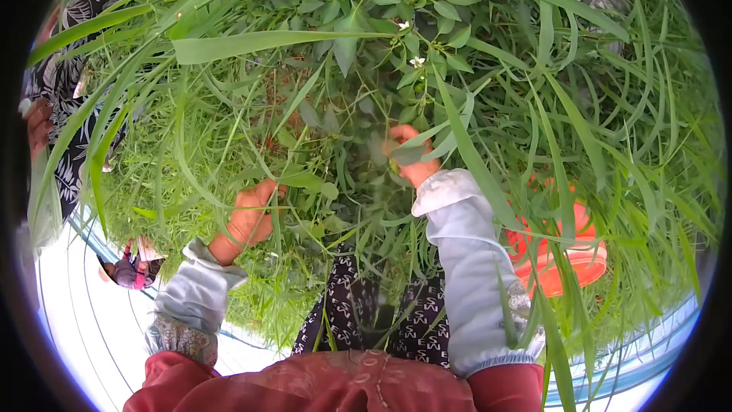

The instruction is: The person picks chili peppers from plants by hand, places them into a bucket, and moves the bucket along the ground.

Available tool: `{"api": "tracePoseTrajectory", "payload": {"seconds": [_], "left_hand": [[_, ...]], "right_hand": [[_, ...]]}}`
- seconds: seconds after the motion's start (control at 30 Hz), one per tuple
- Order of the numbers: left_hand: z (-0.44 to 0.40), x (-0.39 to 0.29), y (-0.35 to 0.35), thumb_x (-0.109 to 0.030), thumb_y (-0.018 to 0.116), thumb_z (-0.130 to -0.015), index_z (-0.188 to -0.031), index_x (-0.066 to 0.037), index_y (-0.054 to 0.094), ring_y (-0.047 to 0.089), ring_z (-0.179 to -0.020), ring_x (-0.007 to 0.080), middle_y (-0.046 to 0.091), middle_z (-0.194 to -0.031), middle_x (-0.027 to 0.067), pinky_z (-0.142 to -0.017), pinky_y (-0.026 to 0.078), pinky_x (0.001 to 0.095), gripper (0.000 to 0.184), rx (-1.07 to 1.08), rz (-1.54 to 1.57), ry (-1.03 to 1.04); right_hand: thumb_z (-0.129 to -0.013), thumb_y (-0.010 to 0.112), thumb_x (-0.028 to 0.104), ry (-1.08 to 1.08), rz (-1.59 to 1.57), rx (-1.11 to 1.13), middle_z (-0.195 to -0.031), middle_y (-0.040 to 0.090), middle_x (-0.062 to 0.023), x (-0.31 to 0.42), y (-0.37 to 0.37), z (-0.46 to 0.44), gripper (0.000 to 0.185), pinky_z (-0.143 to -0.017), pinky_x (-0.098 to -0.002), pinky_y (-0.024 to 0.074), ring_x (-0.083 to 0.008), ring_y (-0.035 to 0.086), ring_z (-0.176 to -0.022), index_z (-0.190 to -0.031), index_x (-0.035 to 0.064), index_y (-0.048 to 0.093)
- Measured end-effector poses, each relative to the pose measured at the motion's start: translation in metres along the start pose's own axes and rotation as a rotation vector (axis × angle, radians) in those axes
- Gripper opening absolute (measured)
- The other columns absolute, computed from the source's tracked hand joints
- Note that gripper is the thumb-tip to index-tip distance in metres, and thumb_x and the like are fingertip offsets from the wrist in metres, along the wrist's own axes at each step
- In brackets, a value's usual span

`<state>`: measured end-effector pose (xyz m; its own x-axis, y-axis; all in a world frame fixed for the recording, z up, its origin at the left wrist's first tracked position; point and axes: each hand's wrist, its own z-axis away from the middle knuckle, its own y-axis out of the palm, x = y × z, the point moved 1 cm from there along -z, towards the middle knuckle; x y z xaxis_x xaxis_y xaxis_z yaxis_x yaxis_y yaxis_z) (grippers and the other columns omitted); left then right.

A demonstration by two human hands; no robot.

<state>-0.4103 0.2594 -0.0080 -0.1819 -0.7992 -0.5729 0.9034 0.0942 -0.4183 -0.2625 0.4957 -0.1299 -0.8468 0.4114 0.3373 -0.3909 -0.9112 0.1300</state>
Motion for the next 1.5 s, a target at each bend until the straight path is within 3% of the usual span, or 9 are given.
{"api": "tracePoseTrajectory", "payload": {"seconds": [0.27, 0.7, 0.8, 1.13, 1.17, 1.2, 1.27, 1.33, 1.5], "left_hand": [[0.015, -0.059, -0.017, 0.001, 0.059, -0.065, -0.095, -0.001, 0.048, 0.057, -0.072, 0.0346, 0.055, -0.085, 0.0166, -0.06, 0.048, 0.0378, 0.031, -0.017, -0.083, 0.232], [0.042, -0.08, 0.006, -0.007, 0.058, -0.062, -0.094, -0.002, 0.052, 0.058, -0.074, 0.0242, 0.054, -0.096, 0.0123, -0.058, 0.05, 0.0314, 0.033, 0.113, -0.207, 0.498], [0.036, -0.116, 0.0, -0.009, 0.058, -0.063, -0.092, -0.004, 0.051, 0.059, -0.074, 0.0236, 0.052, -0.1, 0.0122, -0.056, 0.049, 0.0295, 0.03, 0.039, -0.055, 0.63], [-0.021, -0.116, -0.01, 0.004, 0.056, -0.078, -0.086, -0.002, 0.056, 0.053, -0.078, 0.0073, 0.06, -0.086, 0.002, -0.069, 0.044, 0.0224, 0.01, 0.16, 0.92, -0.143], [-0.034, -0.111, -0.009, 0.005, 0.054, -0.077, -0.085, -0.002, 0.057, 0.052, -0.076, 0.0067, 0.06, -0.084, 0.0017, -0.069, 0.043, 0.0222, 0.011, 0.053, 0.916, -0.074], [-0.048, -0.106, -0.009, 0.006, 0.052, -0.077, -0.083, -0.002, 0.058, 0.052, -0.075, 0.0061, 0.059, -0.083, 0.0013, -0.069, 0.043, 0.0219, 0.012, -0.055, 0.911, -0.011], [-0.079, -0.109, -0.019, 0.003, 0.05, -0.076, -0.083, -0.003, 0.059, 0.051, -0.074, 0.0054, 0.058, -0.08, 0.0001, -0.069, 0.042, 0.0222, 0.013, -0.036, 0.871, -0.091], [-0.118, -0.115, -0.015, -0.003, 0.052, -0.078, -0.084, -0.003, 0.06, 0.049, -0.072, 0.0041, 0.056, -0.077, -0.0021, -0.068, 0.041, 0.0209, 0.01, 0.047, 0.89, -0.221], [-0.238, -0.064, 0.069, -0.019, 0.054, -0.075, -0.089, -0.005, 0.062, 0.057, -0.081, 0.0346, 0.061, -0.086, 0.015, -0.072, 0.047, 0.0391, 0.022, -0.049, -0.077, 0.162]], "right_hand": [[-0.077, 0.063, 0.011, -0.126, 0.102, -0.024, -0.072, 0.057, -0.0055, 0.02, 0.013, 0.006, 0.022, -0.047, -0.0255, 0.0402, -0.0118, 0.05, -0.057, -0.096, 0.0063, 0.055], [-0.078, 0.062, 0.018, -0.42, 0.097, -0.13, -0.067, 0.051, -0.0001, -0.038, 0.015, -0.025, 0.021, -0.045, -0.0254, 0.0353, -0.0101, 0.045, -0.055, -0.095, 0.0094, 0.054], [-0.078, 0.062, 0.018, -0.087, -0.078, 0.019, -0.068, 0.052, -0.0007, -0.028, 0.008, -0.014, 0.022, -0.047, -0.0256, 0.0369, -0.0106, 0.046, -0.056, -0.096, 0.0091, 0.054], [-0.078, 0.064, 0.017, -0.156, -0.026, 0.083, -0.073, 0.057, -0.003, -0.012, 0.037, -0.004, 0.021, -0.06, -0.0267, 0.0426, -0.0097, 0.051, -0.067, -0.09, 0.0032, 0.054], [-0.077, 0.066, 0.016, -0.078, -0.763, 0.164, -0.076, 0.059, -0.0028, -0.024, 0.047, 0.004, 0.021, -0.061, -0.0267, 0.0434, -0.0097, 0.054, -0.069, -0.09, 0.0046, 0.055], [-0.076, 0.066, 0.012, -0.458, -0.171, 0.108, -0.081, 0.06, -0.0022, -0.022, 0.049, 0.015, 0.019, -0.065, -0.0266, 0.0437, -0.0094, 0.055, -0.073, -0.09, 0.0056, 0.056], [-0.074, 0.066, 0.008, -0.045, -0.18, 0.151, -0.082, 0.059, -0.0008, -0.006, 0.063, 0.031, 0.02, -0.066, -0.0264, 0.0433, -0.0092, 0.054, -0.074, -0.091, 0.0063, 0.055], [-0.074, 0.066, 0.009, -0.223, -0.238, 0.132, -0.076, 0.059, -0.0015, -0.019, 0.083, 0.026, 0.017, -0.065, -0.0274, 0.0438, -0.0098, 0.053, -0.07, -0.087, 0.0052, 0.056], [-0.078, 0.06, 0.018, -0.525, 0.23, 0.111, -0.094, 0.062, -0.0082, -0.022, 0.098, 0.034, 0.025, -0.075, -0.0315, 0.0455, -0.0221, 0.058, -0.089, -0.1, 0.0074, 0.058]]}}
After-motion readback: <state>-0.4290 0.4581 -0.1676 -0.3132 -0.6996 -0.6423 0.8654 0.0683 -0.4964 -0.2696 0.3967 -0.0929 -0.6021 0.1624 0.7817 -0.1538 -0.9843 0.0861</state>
